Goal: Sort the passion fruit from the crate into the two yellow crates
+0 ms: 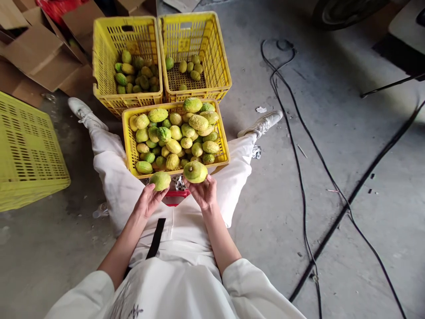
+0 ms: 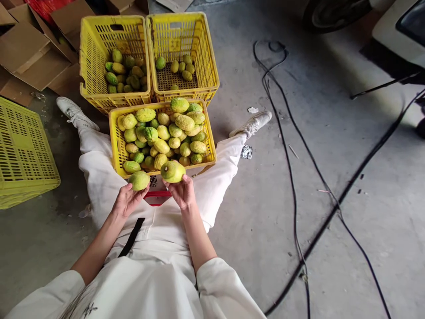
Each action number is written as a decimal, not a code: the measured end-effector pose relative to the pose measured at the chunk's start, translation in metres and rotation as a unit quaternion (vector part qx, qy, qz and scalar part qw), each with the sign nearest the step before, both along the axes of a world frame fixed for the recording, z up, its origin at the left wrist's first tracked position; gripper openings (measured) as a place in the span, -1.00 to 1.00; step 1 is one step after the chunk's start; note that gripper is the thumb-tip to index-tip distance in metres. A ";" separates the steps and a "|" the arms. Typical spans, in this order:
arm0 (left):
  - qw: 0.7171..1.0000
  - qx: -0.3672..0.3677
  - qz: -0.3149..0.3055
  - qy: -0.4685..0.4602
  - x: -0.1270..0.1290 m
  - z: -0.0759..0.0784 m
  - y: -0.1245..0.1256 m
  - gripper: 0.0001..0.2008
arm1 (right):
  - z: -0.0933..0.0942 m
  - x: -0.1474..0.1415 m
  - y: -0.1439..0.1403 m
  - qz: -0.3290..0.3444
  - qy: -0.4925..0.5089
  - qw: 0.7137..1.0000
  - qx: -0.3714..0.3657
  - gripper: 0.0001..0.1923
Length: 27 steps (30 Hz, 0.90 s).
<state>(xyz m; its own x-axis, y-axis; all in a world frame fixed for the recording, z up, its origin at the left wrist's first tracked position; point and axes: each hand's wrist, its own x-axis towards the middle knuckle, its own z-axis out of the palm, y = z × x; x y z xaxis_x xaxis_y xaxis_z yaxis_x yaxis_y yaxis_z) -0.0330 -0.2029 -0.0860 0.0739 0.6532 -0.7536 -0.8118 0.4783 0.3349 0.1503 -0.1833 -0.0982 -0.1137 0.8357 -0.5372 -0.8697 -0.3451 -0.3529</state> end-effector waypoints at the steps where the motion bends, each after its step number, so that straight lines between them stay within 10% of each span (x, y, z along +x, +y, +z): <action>1: 1.000 -0.002 0.009 0.007 0.000 -0.001 0.000 -0.32 | 0.001 0.000 0.000 0.001 0.000 1.000 0.004 -0.36; 27: 0.998 0.067 -0.002 0.016 -0.004 0.003 0.001 -0.34 | -0.013 0.004 -0.003 0.000 -0.018 1.000 -0.019 -0.46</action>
